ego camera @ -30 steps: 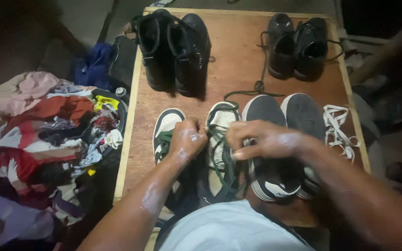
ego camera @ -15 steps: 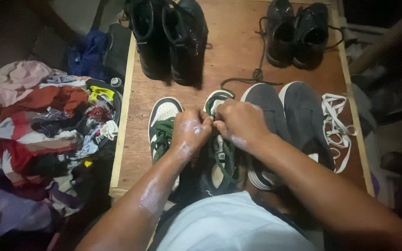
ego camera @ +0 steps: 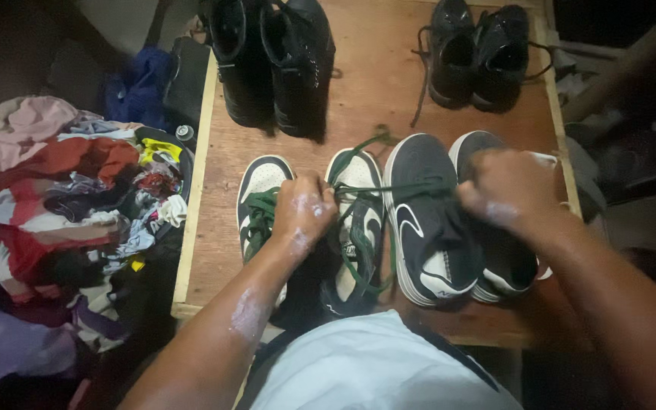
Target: The person unlaces a pair of black and white sneakers with green laces, then re-laces them by threading the laces through the eyelets and tying a knot. The hands are visible throughout, and the task is performed on a wooden surface with other shoes nearby.
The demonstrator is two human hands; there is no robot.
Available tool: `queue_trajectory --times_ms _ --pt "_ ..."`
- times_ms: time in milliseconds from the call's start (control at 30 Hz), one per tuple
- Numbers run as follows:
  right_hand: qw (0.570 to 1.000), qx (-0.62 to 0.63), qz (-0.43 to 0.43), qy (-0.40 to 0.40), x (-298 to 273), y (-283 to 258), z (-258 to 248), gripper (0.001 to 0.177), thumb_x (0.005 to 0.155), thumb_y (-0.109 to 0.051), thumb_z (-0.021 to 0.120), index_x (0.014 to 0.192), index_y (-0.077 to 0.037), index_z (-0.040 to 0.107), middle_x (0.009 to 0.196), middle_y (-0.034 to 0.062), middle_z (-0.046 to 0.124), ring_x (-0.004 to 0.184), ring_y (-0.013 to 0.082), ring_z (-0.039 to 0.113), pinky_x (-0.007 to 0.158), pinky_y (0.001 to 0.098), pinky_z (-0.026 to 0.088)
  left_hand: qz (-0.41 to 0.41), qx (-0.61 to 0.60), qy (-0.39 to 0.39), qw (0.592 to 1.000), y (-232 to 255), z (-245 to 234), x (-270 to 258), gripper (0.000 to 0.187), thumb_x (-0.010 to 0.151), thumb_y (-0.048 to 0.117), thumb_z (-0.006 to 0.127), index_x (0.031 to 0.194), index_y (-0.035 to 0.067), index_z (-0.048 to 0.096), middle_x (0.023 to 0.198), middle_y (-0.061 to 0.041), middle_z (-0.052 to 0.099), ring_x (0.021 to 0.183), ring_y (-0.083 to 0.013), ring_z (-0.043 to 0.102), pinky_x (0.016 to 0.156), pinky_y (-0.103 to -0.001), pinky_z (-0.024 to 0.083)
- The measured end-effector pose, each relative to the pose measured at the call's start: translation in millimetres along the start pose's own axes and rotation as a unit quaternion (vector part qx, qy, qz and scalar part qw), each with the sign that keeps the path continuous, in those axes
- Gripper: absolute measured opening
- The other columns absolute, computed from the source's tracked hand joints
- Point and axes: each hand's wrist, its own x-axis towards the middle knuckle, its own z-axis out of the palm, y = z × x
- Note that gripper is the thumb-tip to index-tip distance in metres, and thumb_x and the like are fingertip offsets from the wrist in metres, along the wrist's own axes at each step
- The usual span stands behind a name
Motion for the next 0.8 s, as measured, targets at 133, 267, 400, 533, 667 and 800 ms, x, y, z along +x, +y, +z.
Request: queue_trajectory --times_ms 133,267,400,533,667,800 --pt "0.995 0.071 -0.013 0.061 -0.9 -21.2 -0.5 0.037 0.086 -0.035 0.069 0.109 -0.006 0.068 0.105 0.0147 0.063 0.095 0.0333 0.068 0.078 0.0508 0.055 0.063 0.020 0.067 0.996 -0.4 2.9 -3.5 0.016 0.085 0.011 0.066 0.085 -0.002 0.075 0.080 -0.030 0.071 0.076 -0.0446 0.073 0.077 -0.050 0.058" --pt "0.928 0.229 -0.199 0.215 -5.0 -82.9 7.9 0.035 0.074 -0.029 0.079 0.101 -0.007 0.071 0.104 0.0140 0.065 0.100 0.0352 0.065 0.080 0.0492 0.052 0.030 -0.015 0.049 0.998 -1.2 3.5 -3.5 0.017 0.084 0.014 0.067 0.084 -0.002 0.074 0.078 -0.028 0.071 0.076 -0.0420 0.074 0.076 -0.048 0.059" --pt "0.918 0.201 -0.256 0.229 10.8 -127.7 25.1 0.026 0.076 -0.026 0.078 0.092 -0.007 0.071 0.096 0.0130 0.067 0.097 0.0353 0.067 0.082 0.0486 0.053 0.047 -0.015 0.060 0.997 -2.7 6.5 -4.3 0.019 0.084 0.016 0.068 0.081 -0.002 0.073 0.079 -0.028 0.071 0.078 -0.0424 0.074 0.074 -0.050 0.058" --pt "0.899 0.201 -0.282 0.268 14.7 -122.7 41.1 0.015 0.080 -0.021 0.074 0.089 -0.009 0.071 0.088 0.0119 0.068 0.088 0.0344 0.069 0.078 0.0482 0.053 0.063 -0.005 0.068 0.996 -6.7 6.3 -4.7 0.018 0.084 0.015 0.067 0.081 -0.002 0.074 0.079 -0.029 0.070 0.078 -0.0441 0.072 0.076 -0.051 0.057" --pt "0.935 0.166 -0.214 0.228 7.2 -66.9 39.5 0.022 0.071 -0.023 0.077 0.083 -0.007 0.069 0.087 0.0151 0.068 0.082 0.0355 0.068 0.075 0.0469 0.053 0.043 0.012 0.058 0.997 -7.1 2.6 -2.1 0.020 0.087 0.015 0.066 0.084 -0.004 0.073 0.080 -0.031 0.070 0.079 -0.0447 0.073 0.077 -0.051 0.057" --pt "0.957 0.158 -0.122 0.211 -3.1 -8.3 32.1 0.015 0.088 -0.021 0.072 0.092 -0.007 0.070 0.092 0.0136 0.070 0.079 0.0322 0.068 0.076 0.0453 0.054 0.072 0.000 0.060 0.996 -0.1 3.3 -3.8 0.019 0.082 0.013 0.068 0.081 -0.004 0.075 0.079 -0.030 0.071 0.077 -0.0448 0.073 0.078 -0.050 0.058"
